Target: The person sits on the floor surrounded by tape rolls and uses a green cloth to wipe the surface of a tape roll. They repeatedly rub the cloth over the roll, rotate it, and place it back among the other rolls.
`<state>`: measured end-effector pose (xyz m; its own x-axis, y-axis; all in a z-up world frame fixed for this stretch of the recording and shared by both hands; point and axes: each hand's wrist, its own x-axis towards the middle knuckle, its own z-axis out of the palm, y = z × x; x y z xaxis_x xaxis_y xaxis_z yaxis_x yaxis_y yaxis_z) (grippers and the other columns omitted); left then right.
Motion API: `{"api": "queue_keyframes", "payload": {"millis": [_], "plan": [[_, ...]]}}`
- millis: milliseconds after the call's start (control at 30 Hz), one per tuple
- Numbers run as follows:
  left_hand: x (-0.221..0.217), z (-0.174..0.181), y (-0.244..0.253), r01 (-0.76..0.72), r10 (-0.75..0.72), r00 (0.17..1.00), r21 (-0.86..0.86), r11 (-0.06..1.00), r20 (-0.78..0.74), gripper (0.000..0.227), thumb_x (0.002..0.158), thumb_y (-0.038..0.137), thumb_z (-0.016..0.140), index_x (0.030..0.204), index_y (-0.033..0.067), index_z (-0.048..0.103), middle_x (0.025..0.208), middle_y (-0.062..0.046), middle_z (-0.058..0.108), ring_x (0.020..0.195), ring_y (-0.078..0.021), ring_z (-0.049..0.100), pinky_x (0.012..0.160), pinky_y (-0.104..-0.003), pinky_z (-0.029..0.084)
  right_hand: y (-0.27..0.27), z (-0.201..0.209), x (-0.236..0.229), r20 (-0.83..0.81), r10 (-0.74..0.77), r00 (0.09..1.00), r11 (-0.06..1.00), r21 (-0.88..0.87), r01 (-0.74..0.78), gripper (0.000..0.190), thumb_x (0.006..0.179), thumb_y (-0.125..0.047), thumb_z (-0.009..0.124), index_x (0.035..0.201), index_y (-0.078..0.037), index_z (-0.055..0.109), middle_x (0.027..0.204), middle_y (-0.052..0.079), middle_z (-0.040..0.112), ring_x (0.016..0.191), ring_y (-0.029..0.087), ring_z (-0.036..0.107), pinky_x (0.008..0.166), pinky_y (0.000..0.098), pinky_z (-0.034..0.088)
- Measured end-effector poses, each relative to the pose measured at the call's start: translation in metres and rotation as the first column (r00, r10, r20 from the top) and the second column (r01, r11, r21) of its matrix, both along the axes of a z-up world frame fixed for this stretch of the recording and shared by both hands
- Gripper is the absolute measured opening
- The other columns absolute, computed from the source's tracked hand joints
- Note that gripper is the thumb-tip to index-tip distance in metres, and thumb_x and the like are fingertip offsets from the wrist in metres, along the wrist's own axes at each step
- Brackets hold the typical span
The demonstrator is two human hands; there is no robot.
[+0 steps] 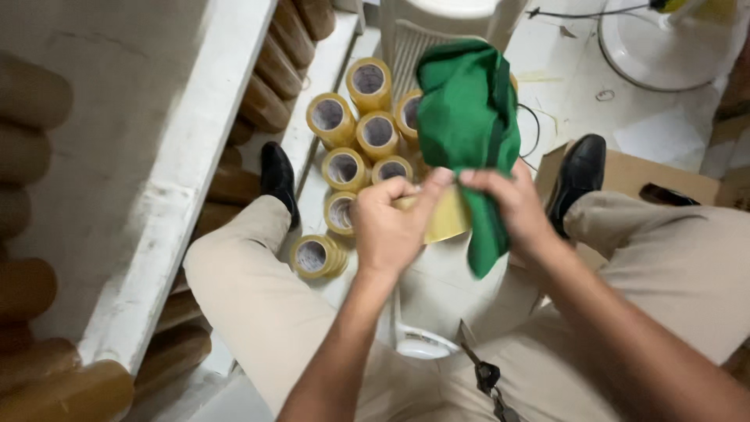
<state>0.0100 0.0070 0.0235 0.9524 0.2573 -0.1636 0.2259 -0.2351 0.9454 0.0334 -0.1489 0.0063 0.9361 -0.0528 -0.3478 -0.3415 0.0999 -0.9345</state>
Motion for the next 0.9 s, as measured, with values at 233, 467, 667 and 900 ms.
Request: {"api": "queue_keyframes", "payload": {"millis": [233, 467, 667, 900], "plan": [[0.033, -0.013, 0.008, -0.062, 0.06, 0.998, -0.1, 0.993, -0.027, 0.046, 0.068, 0.05, 0.091, 0.057, 0.0113, 0.068, 0.045, -0.003, 0.056, 0.048, -0.0093, 0.05, 0.046, -0.022, 0.04, -0.002, -0.02, 0.035, -0.088, 0.043, 0.995, 0.98, 0.197, -0.025, 0.049, 0.074, -0.037, 0.075, 0.114, -0.01, 0.067, 0.08, 0.006, 0.063, 0.073, 0.017, 0.063, 0.073, 0.0344, 0.053], [0.025, -0.047, -0.009, -0.177, 0.154, 0.984, -0.331, 0.927, -0.093, 0.037, 0.075, 0.038, 0.09, 0.064, 0.0089, 0.069, 0.053, -0.007, 0.064, 0.051, -0.0098, 0.062, 0.049, -0.022, 0.049, -0.017, -0.027, 0.038, -0.179, 0.011, 0.984, 0.937, 0.346, 0.052, 0.047, 0.073, -0.031, 0.079, 0.112, -0.008, 0.066, 0.082, 0.011, 0.07, 0.072, 0.021, 0.068, 0.075, 0.0385, 0.057], [0.045, -0.051, 0.011, -0.031, 0.018, 0.995, -0.137, 0.99, -0.099, 0.036, 0.099, 0.04, 0.065, 0.087, 0.0088, 0.078, 0.075, -0.008, 0.072, 0.071, -0.0138, 0.067, 0.063, -0.029, 0.055, -0.016, -0.024, 0.053, -0.08, 0.048, 0.996, 0.974, 0.224, -0.029, 0.048, 0.07, -0.029, 0.079, 0.113, -0.01, 0.068, 0.08, 0.007, 0.067, 0.075, 0.018, 0.066, 0.075, 0.0327, 0.055], [0.05, 0.009, 0.0, 0.107, -0.082, 0.985, 0.164, 0.981, -0.153, 0.054, 0.088, 0.06, 0.069, 0.065, 0.0104, 0.071, 0.06, -0.007, 0.065, 0.062, -0.0219, 0.065, 0.065, -0.035, 0.051, -0.007, -0.022, 0.055, 0.01, 0.068, 0.998, 0.982, 0.177, -0.069, 0.049, 0.068, -0.025, 0.082, 0.113, -0.01, 0.071, 0.088, 0.008, 0.068, 0.083, 0.02, 0.065, 0.081, 0.0362, 0.055]]}}
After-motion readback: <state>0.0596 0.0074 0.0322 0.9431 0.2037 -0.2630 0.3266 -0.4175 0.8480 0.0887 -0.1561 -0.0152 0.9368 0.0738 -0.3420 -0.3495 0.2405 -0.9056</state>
